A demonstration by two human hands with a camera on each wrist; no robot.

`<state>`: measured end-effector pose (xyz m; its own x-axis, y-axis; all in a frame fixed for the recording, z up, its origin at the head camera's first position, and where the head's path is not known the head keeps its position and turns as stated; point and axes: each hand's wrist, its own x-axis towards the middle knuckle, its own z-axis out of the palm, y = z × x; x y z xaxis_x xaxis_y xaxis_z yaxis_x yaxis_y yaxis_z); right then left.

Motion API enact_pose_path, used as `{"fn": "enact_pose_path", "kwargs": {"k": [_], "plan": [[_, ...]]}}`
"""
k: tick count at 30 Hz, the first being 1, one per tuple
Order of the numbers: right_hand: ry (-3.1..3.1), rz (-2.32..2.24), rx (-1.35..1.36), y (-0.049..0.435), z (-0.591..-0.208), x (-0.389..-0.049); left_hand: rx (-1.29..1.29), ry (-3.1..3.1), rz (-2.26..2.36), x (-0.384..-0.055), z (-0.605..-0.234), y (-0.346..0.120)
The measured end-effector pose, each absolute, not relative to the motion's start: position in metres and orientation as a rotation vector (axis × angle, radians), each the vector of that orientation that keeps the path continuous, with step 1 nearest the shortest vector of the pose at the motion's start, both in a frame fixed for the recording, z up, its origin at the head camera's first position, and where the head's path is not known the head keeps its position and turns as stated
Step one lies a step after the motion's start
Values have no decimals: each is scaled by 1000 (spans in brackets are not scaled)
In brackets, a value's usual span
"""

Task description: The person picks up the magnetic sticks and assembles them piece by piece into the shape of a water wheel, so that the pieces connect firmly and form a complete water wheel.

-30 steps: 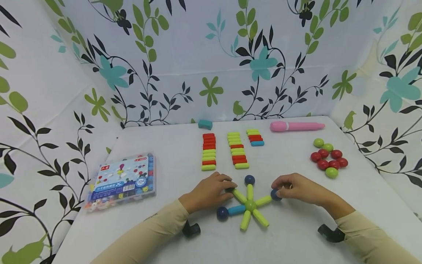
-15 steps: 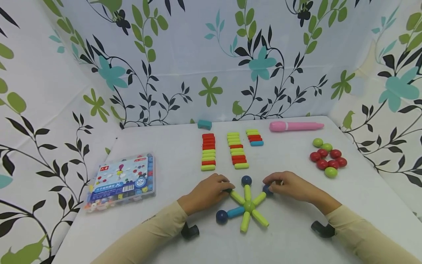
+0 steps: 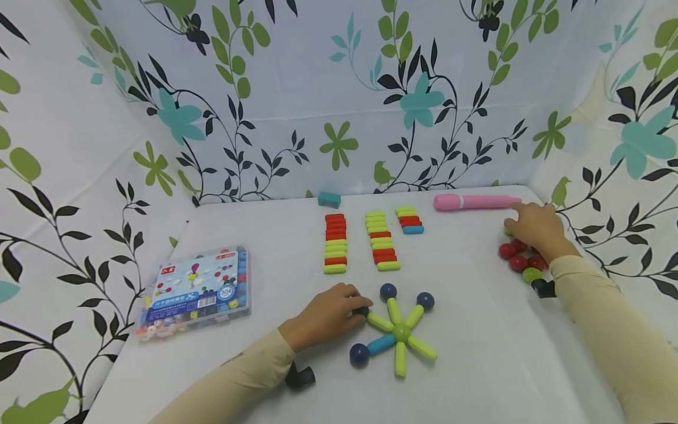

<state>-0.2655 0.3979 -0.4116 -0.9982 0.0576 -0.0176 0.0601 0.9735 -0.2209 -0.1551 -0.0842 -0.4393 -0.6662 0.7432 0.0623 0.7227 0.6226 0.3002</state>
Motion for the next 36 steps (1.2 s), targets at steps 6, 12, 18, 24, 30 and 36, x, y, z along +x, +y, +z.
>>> {"fn": "enact_pose_path", "kwargs": {"k": [6, 12, 18, 24, 30, 36], "plan": [[2981, -163, 156, 425, -421, -275, 1305, 2752, 482, -152, -440, -83], [3002, -199, 120, 422, -422, -272, 1311, 2756, 485, -152, -439, -83], [3126, -559, -122, 375, -405, -243, 1290, 2758, 507, -150, -441, -86], [2811, -852, -717, 297, -390, -136, 1307, 2753, 503, -151, -441, -90], [2481, -919, -872, 260, -405, -82, 1281, 2756, 469, -154, -439, -93], [2489, -931, -825, 246, -418, -72, 1253, 2745, 487, -154, -439, -95]]}}
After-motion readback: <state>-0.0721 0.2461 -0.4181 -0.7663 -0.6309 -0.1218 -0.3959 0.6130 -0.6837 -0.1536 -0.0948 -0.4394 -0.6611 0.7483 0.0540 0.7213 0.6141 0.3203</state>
